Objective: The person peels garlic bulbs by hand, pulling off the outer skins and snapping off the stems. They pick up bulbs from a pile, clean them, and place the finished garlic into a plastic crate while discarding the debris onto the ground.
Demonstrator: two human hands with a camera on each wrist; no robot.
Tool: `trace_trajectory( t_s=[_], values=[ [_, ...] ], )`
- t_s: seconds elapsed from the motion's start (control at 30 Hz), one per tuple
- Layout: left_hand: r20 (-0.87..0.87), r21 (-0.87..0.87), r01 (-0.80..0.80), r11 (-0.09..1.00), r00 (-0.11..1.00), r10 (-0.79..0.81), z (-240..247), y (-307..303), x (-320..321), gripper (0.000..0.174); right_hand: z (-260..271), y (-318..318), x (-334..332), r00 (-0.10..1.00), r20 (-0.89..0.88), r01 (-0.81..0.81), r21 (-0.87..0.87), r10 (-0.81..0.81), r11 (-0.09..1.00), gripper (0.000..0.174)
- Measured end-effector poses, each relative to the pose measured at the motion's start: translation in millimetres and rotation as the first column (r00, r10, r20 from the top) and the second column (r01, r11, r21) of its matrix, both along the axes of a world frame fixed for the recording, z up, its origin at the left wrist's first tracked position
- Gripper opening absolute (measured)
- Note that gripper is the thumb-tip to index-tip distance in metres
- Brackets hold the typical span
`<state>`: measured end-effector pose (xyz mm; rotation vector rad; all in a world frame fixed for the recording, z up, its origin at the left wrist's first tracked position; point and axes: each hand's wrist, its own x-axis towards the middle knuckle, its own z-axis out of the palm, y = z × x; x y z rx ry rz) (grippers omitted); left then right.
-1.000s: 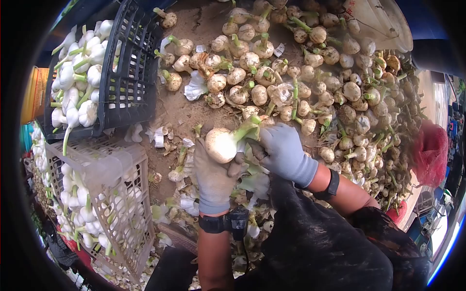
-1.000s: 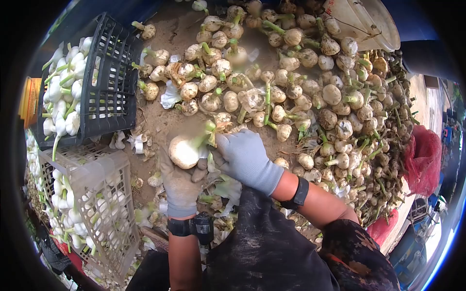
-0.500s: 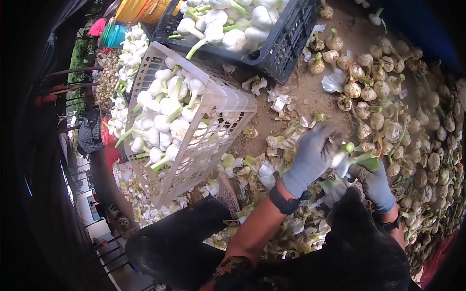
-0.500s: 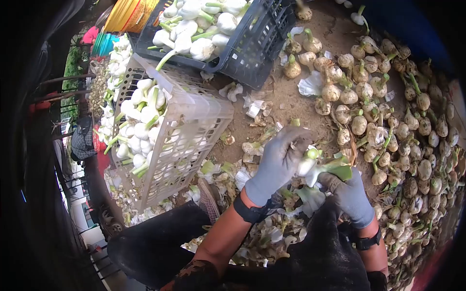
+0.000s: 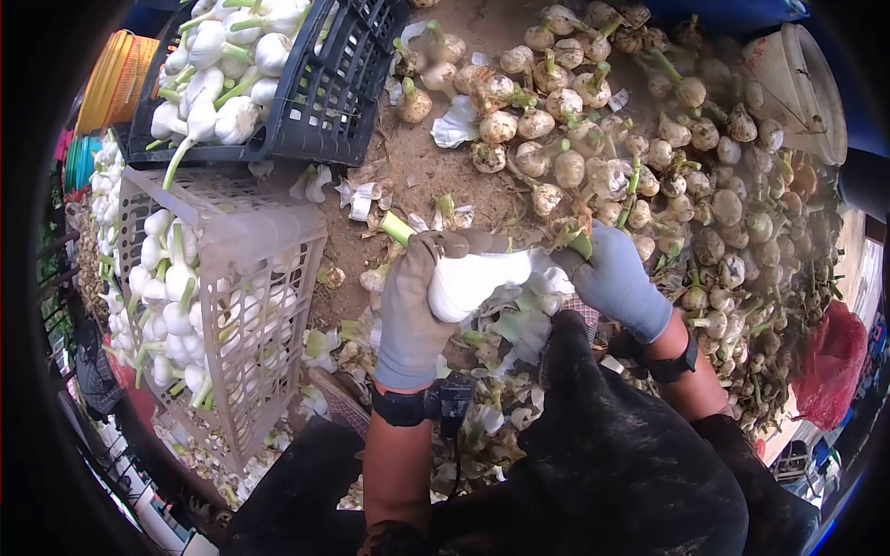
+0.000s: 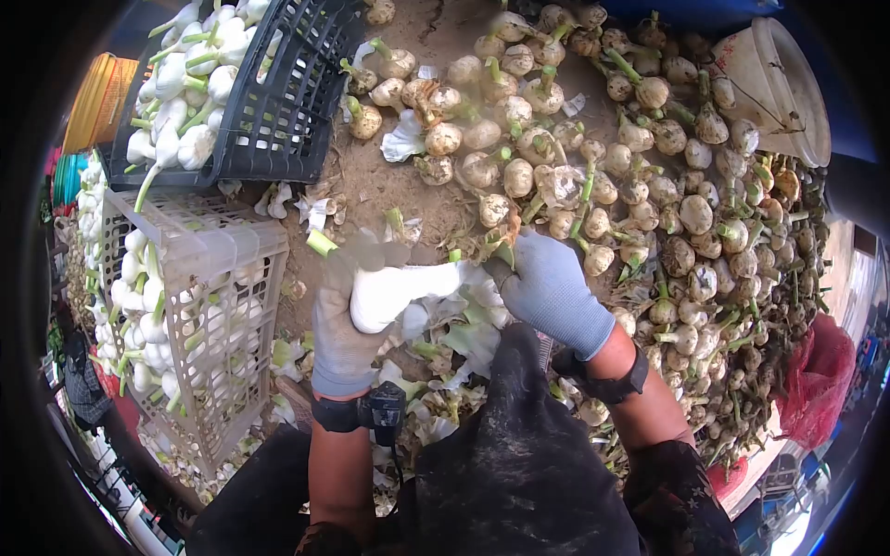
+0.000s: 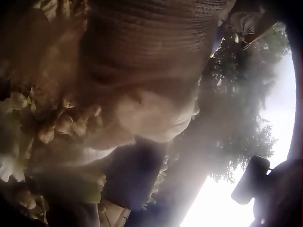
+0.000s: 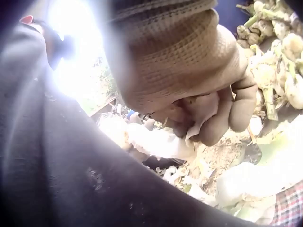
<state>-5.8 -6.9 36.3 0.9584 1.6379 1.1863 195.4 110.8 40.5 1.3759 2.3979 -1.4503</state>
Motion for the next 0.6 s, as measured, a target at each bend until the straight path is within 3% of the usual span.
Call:
trace_trajectory(
  t_s=[0.03, 0.1, 0.13, 0.17, 0.2, 0.23, 0.27, 0.3, 0.33, 0.37, 0.4, 0.43, 0.5, 0.53, 0.57, 0.6],
  values=[
    [-0.009, -0.004, -0.012, 1.000, 1.000, 0.012, -3.5, -3.8, -3.2, 0.036, -1.2, -1.6, 3.4, 1.000, -0.009, -0.012, -0.004, 0.012, 1.000, 0.020],
    [0.223, -0.074, -0.245, 0.967, 0.941, 0.256, 8.9, 1.1, -7.3, 0.044, 1.5, -23.5, 9.0, 0.895, -0.164, -0.441, -0.203, 0.414, 0.874, 0.020],
    [0.786, -0.180, -0.466, 0.866, 0.461, 0.411, 21.7, 14.6, -5.2, 0.053, 3.4, -33.6, 9.7, 0.815, -0.178, -0.579, -0.264, 0.551, 0.771, 0.021],
    [0.922, -0.195, -0.516, 0.834, 0.195, 0.336, 23.3, 10.4, -20.0, 0.056, 2.9, -39.2, 10.8, 0.716, -0.192, -0.693, -0.313, 0.671, 0.649, 0.022],
    [0.918, -0.059, -0.602, 0.796, 0.280, 0.280, 26.1, 4.1, -35.1, 0.060, -9.1, -44.8, 16.7, 0.694, -0.265, -0.717, -0.330, 0.669, 0.614, 0.023],
    [0.784, 0.010, -0.684, 0.729, 0.458, 0.419, 42.9, 3.8, -48.9, 0.058, -11.1, -47.0, 13.5, 0.707, -0.254, -0.704, -0.337, 0.660, 0.625, 0.023],
    [0.561, 0.140, -0.761, 0.634, 0.589, 0.583, 67.6, -2.0, -59.7, 0.056, -9.7, -45.8, 6.7, 0.683, -0.109, -0.720, -0.269, 0.722, 0.640, 0.026],
    [0.197, 0.378, -0.570, 0.730, 0.820, 0.538, 90.3, -11.6, -83.7, 0.053, -8.3, -40.6, 4.1, 0.659, 0.072, -0.725, -0.206, 0.749, 0.658, 0.029],
    [-0.121, 0.474, -0.554, 0.684, 0.729, 0.674, 116.8, -20.7, -110.9, 0.048, -11.6, -44.9, 5.4, 0.799, 0.105, -0.591, -0.049, 0.593, 0.805, 0.033],
    [-0.664, 0.410, -0.615, 0.674, 0.306, 0.682, 145.5, -23.4, -115.1, 0.041, -19.9, -49.4, 6.9, 0.898, 0.115, -0.437, 0.130, 0.424, 0.890, 0.037],
    [-0.939, 0.336, -0.666, 0.666, -0.181, 0.293, 163.7, -55.0, -158.0, 0.037, -29.5, -46.2, 7.1, 0.935, 0.082, -0.354, 0.214, 0.344, 0.911, 0.039],
    [-0.934, 0.339, -0.656, 0.675, -0.146, 0.326, 172.2, -61.3, -167.0, 0.037, -40.5, -46.6, 5.9, 0.960, 0.020, -0.272, 0.291, 0.278, 0.917, 0.041],
    [-0.780, 0.553, -0.172, 0.815, -0.450, 0.434, 188.6, -52.6, -169.7, 0.056, -52.3, -72.9, -5.5, 0.852, -0.131, -0.505, 0.050, 0.507, 0.862, 0.047],
    [-0.784, 0.569, -0.126, 0.813, -0.381, 0.490, 184.6, -43.5, -155.2, 0.058, -53.1, -79.0, -9.6, 0.764, -0.374, -0.632, -0.265, 0.526, 0.729, 0.044],
    [-0.838, 0.542, -0.165, 0.824, -0.177, 0.516, 179.7, -25.0, -125.1, 0.059, -36.0, -78.3, -14.8, 0.671, -0.601, -0.738, -0.491, 0.434, 0.462, 0.043],
    [-0.849, 0.511, -0.199, 0.836, 0.040, 0.528, 167.4, -11.8, -105.7, 0.060, -15.6, -63.7, -11.5, 0.680, -0.594, -0.730, -0.493, 0.430, 0.473, 0.043]
  ],
)
